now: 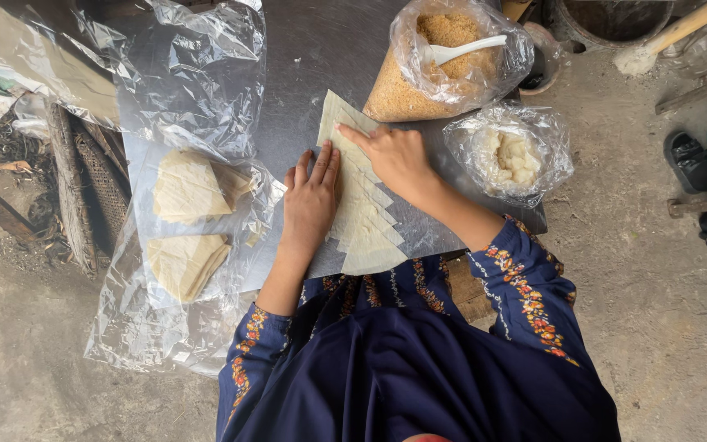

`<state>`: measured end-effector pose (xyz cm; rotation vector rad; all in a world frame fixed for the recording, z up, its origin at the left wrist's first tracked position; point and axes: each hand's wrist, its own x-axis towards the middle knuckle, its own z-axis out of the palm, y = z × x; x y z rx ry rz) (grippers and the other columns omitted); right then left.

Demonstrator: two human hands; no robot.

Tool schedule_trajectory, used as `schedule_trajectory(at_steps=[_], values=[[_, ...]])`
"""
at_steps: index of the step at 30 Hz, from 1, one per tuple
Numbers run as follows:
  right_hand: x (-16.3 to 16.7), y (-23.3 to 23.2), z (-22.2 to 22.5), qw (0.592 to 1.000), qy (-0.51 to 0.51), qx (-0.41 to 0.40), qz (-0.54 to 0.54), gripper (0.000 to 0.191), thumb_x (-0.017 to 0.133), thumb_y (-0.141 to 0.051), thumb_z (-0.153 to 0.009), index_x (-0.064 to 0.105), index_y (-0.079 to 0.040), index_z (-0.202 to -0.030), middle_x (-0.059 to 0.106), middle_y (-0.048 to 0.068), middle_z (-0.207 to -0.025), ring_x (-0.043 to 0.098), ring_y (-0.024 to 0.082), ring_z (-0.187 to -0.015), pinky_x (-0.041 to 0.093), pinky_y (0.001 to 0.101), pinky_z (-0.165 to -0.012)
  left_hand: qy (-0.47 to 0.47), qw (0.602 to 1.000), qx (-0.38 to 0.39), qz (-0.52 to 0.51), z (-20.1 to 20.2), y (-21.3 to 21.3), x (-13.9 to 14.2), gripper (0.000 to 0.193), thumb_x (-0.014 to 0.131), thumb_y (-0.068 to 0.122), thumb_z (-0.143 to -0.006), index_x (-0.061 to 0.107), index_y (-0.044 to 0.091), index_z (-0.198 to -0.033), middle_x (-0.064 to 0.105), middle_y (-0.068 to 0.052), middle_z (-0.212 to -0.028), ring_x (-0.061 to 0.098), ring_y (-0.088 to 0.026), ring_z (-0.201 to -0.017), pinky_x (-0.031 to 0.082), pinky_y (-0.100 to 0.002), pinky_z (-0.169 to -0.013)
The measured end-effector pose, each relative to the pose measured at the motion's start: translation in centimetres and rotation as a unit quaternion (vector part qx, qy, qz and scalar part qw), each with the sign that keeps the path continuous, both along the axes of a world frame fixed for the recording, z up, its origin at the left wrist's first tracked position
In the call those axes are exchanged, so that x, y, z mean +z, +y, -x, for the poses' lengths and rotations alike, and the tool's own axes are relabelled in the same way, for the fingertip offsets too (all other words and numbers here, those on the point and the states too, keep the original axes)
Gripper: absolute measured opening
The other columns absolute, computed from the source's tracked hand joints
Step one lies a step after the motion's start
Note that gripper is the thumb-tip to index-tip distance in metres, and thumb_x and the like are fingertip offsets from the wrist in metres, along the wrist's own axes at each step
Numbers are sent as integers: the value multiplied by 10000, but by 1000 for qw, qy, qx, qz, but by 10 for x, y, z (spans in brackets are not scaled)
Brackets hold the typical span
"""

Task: The person fills triangular pastry wrappers with a grain-based mixture using a spoon, then folds and seals each wrapper into a samosa shape. Completed samosas are stacked on the table.

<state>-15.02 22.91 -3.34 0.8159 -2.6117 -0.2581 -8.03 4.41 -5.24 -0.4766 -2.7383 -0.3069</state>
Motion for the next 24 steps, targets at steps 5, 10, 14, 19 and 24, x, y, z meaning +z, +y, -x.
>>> schedule_trajectory(at_steps=[5, 10, 14, 19, 24], values=[[0, -1, 3, 999, -33, -3, -13, 778, 649, -64, -855, 496, -374, -1552, 658, 56, -631, 617, 152, -478, 441, 319, -405, -5, 1000, -3, -1, -1, 0, 1, 486, 582, 197, -1009, 561, 59, -1475, 518, -81, -1559, 520, -360, -1345, 414, -478, -1085], [7, -13, 15, 998, -9, -25, 56, 688, 651, -83, -870, 515, -256, -1522, 653, 67, -623, 629, 195, -472, 458, 348, -412, -1, 1000, -2, 6, -1, -1, 3, 486, 579, 195, -1008, 560, 62, -1476, 519, -81, -1556, 520, -358, -1346, 413, -478, -1084], [20, -16, 15, 989, -65, -17, 134, 638, 639, -59, -914, 515, -74, -1540, 690, 141, -861, 686, 242, -708, 510, 352, -512, 2, 1000, -4, 6, -1, 0, 4, 485, 581, 190, -1009, 561, 56, -1475, 523, -83, -1556, 522, -359, -1344, 414, -475, -1082], [26, -28, 21, 989, -69, 68, 115, 617, 630, 17, -936, 536, -31, -1544, 485, 150, -1534, 502, 320, -1377, 438, 466, -1140, 2, 1000, -1, -1, -2, 0, 5, 485, 584, 180, -1001, 568, 61, -1470, 529, -77, -1551, 524, -352, -1345, 415, -470, -1087], [23, -40, 37, 998, -15, 38, -42, 617, 633, -112, -901, 566, -171, -1511, 305, 201, -1659, 315, 407, -1491, 50, 678, -1183, -10, 1000, -2, -28, -2, -2, 6, 479, 584, 178, -1004, 563, 74, -1471, 523, -67, -1550, 516, -350, -1357, 407, -480, -1105]])
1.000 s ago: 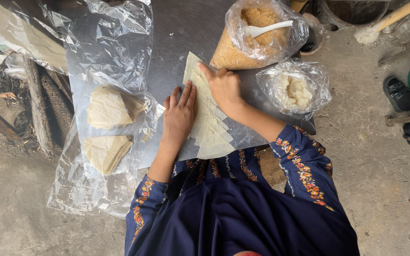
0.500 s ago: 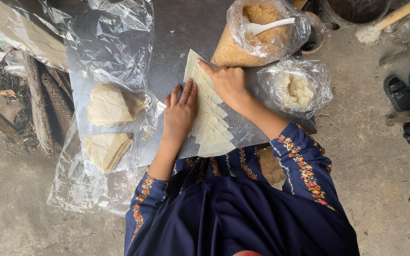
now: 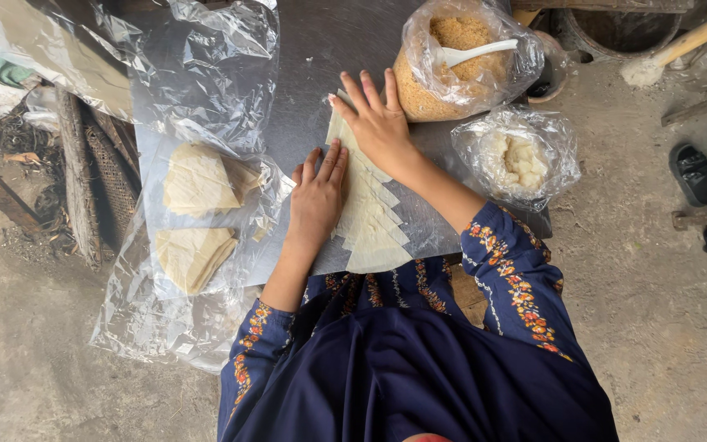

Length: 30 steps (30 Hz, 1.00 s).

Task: The person fills triangular pastry wrappers with a grain-based mixture using a spoon, then folds and seals each wrapper into a samosa shape. Completed samosas are stacked on the table.

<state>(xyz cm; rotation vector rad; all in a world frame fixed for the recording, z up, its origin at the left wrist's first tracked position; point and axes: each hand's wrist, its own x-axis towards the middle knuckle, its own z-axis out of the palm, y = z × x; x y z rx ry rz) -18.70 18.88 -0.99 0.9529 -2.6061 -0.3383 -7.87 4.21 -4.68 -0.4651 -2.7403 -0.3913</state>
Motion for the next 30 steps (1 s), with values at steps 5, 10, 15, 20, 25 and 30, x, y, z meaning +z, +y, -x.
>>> schedule_trajectory(at_steps=[5, 10, 15, 20, 25, 30], values=[[1, -5, 1, 995, 42, -74, -46, 604, 608, -207, -893, 584, -222, -1496, 322, 168, -1657, 283, 395, -1506, 9, 690, -1178, -10, 1000, 0, 4, 1, 0, 0, 513, 581, 169, -989, 540, 78, -1492, 507, -67, -1566, 503, -357, -1361, 400, -486, -1109], [14, 1, 2, 992, 71, -43, 92, 330, 640, -158, -991, 748, -113, -1300, 467, 143, -1576, 392, 354, -1445, 201, 591, -1227, -8, 1000, -1, 12, 0, -1, 0, 518, 572, 174, -997, 528, 76, -1504, 492, -70, -1581, 501, -351, -1375, 399, -480, -1117], [25, 1, 15, 972, -85, 36, 216, 163, 651, 31, -870, 735, -109, -885, 562, 82, -1415, 488, 306, -1321, 368, 443, -1082, -22, 1000, 2, 12, 1, 1, 1, 516, 571, 189, -996, 524, 75, -1497, 486, -69, -1577, 496, -357, -1367, 396, -484, -1114], [27, -20, 32, 979, -99, 34, 177, 56, 702, -94, -912, 757, -94, -910, 560, 111, -1387, 475, 324, -1278, 365, 461, -1040, -23, 1000, -1, 3, 0, 0, 1, 533, 571, 159, -987, 518, 87, -1512, 479, -61, -1589, 492, -347, -1379, 396, -476, -1121], [31, -33, 38, 996, 74, -34, -21, 204, 715, -208, -846, 808, -110, -999, 543, 145, -1428, 442, 333, -1326, 330, 528, -1085, -21, 1000, -4, -6, 2, -2, 0, 548, 579, 155, -969, 514, 78, -1508, 475, -69, -1582, 493, -354, -1368, 399, -481, -1111], [27, -26, 32, 994, 61, -84, -26, 228, 704, -227, -924, 792, -120, -1105, 473, 139, -1563, 428, 340, -1411, 285, 537, -1140, -15, 1000, -3, -6, 2, -3, -4, 541, 580, 139, -975, 514, 76, -1508, 476, -67, -1597, 495, -345, -1379, 408, -456, -1110]])
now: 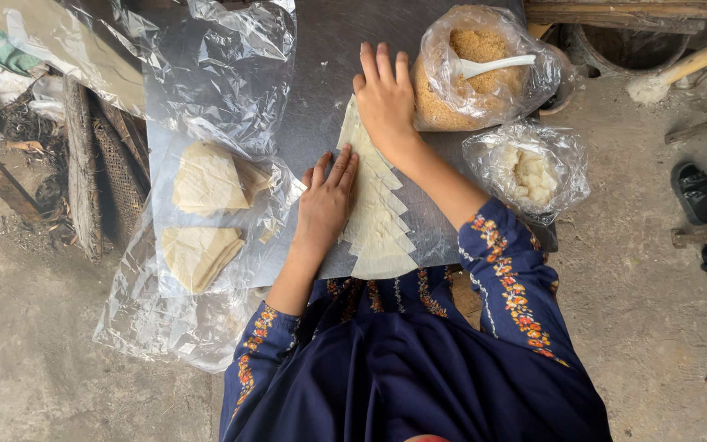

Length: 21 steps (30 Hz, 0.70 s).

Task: The person fills triangular pastry wrappers with a grain-based mixture using a spoon, then folds and seals each wrapper into a samosa shape. Completed samosas are stacked on the table.

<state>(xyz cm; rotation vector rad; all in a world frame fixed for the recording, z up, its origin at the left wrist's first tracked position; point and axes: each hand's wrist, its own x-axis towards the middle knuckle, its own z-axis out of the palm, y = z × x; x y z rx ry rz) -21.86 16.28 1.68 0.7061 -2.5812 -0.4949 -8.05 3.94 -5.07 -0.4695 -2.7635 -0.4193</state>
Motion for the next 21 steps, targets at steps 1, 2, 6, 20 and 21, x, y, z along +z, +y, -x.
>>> schedule_trajectory(at_steps=[1, 2, 6, 20, 21], values=[[-3, 5, -5, 1000, -15, 5, 27, 221, 701, -219, -968, 783, -123, -1149, 453, 140, -1602, 425, 344, -1436, 277, 538, -1164, 3, 1000, 3, 4, 0, 0, -1, 541, 582, 146, -976, 515, 79, -1508, 477, -65, -1593, 494, -343, -1378, 406, -458, -1114], [-7, 10, -10, 998, -26, 37, 49, 290, 690, -185, -948, 769, -151, -1224, 436, 140, -1610, 420, 349, -1428, 272, 539, -1159, 5, 1000, 4, 7, -1, 0, -2, 541, 583, 154, -977, 516, 83, -1508, 479, -64, -1589, 494, -341, -1377, 403, -461, -1117], [-23, 22, -22, 993, -37, 87, 68, 571, 661, -147, -873, 689, -235, -1436, 384, 168, -1617, 404, 371, -1397, 247, 547, -1154, 3, 1000, 2, -4, -1, 0, -5, 528, 585, 172, -991, 519, 79, -1506, 481, -66, -1583, 494, -345, -1380, 401, -462, -1121], [-32, 26, -36, 1000, -13, 0, -26, 555, 593, -235, -932, 593, -171, -1484, 304, 139, -1661, 364, 356, -1453, 219, 590, -1185, -13, 999, -1, -34, -2, 1, -1, 503, 587, 198, -1007, 526, 82, -1493, 491, -57, -1576, 496, -355, -1380, 400, -475, -1125], [-32, 25, -38, 999, 9, -9, -40, 544, 594, -249, -934, 606, -143, -1467, 333, 125, -1660, 391, 342, -1437, 246, 575, -1178, -15, 999, -1, -39, -3, 0, -1, 505, 586, 198, -1010, 520, 81, -1497, 490, -57, -1578, 497, -356, -1384, 400, -474, -1128]])
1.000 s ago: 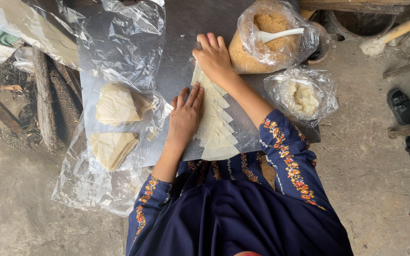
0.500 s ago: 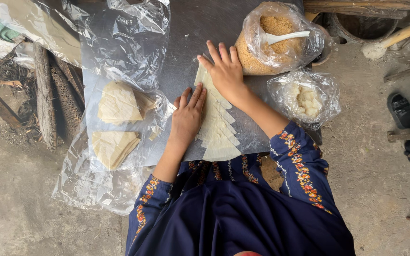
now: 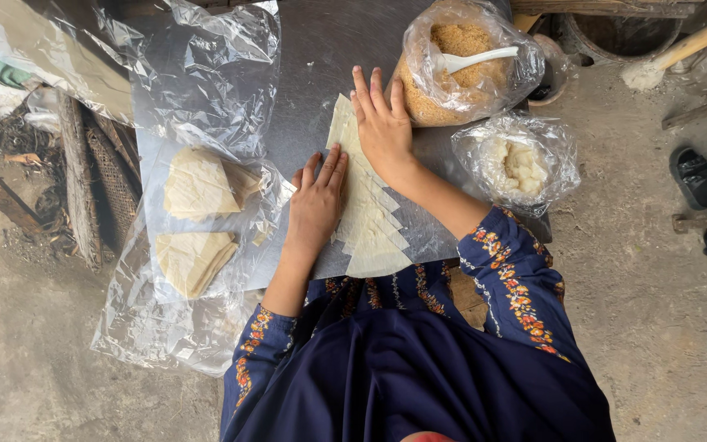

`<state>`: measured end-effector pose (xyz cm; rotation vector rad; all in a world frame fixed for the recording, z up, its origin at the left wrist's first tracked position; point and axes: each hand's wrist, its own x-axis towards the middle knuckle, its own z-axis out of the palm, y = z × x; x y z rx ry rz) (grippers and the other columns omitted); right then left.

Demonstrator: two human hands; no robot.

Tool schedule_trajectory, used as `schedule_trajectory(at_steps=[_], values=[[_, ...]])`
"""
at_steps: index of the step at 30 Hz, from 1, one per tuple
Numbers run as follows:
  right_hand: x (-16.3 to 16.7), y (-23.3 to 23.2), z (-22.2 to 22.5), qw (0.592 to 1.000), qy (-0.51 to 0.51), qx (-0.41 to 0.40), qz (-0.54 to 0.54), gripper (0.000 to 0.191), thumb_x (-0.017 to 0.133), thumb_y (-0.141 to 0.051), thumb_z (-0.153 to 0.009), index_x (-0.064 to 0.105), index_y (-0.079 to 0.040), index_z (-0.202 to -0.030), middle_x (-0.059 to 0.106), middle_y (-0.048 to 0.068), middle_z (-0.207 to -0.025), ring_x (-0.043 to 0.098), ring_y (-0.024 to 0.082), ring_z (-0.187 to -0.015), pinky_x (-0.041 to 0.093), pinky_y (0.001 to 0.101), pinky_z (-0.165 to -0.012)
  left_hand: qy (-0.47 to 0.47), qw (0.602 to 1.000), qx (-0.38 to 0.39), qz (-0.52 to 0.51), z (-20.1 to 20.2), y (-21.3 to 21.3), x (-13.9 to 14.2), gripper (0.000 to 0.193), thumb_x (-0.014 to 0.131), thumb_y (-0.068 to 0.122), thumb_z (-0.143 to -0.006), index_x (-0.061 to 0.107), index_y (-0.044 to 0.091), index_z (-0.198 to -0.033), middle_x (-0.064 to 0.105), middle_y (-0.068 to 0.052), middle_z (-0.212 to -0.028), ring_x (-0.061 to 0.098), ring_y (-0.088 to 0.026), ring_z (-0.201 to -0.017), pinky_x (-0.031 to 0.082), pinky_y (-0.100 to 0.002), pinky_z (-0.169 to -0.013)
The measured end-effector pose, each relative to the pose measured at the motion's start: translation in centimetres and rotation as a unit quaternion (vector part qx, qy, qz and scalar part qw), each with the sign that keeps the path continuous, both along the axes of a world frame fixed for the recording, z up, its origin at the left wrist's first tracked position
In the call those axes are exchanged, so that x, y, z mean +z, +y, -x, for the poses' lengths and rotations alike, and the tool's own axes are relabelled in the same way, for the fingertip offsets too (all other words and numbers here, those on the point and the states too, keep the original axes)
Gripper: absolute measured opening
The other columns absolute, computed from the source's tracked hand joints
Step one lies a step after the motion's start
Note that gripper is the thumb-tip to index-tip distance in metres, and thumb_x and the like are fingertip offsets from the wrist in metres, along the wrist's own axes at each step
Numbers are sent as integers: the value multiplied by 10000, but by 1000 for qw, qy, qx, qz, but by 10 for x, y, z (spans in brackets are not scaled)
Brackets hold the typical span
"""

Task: The person fills triangular pastry wrappers with a grain-based mixture using a spoon, then folds and seals each wrapper into a samosa shape. Completed samosas are stacked on the table.

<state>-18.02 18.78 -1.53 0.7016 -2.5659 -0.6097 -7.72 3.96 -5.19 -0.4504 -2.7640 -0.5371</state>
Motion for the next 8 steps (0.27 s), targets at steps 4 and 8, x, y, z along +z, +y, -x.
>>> schedule_trajectory(at_steps=[4, 8], values=[[4, 14, -5, 989, 82, 51, 111, 515, 647, -205, -1013, 619, -73, -1511, 471, 135, -1601, 499, 325, -1366, 350, 534, -1140, 5, 1000, 0, 26, 3, 1, 3, 555, 594, 187, -984, 486, 93, -1520, 493, -79, -1577, 490, -360, -1378, 390, -482, -1116], [8, 62, -16, 956, 79, 9, 282, 424, 681, -134, -1086, 643, -144, -1508, 570, 72, -1479, 579, 299, -1213, 419, 495, -1000, -9, 1000, -2, 30, -1, 0, -2, 600, 600, 177, -981, 442, 103, -1555, 468, -71, -1597, 480, -356, -1394, 374, -476, -1136]])
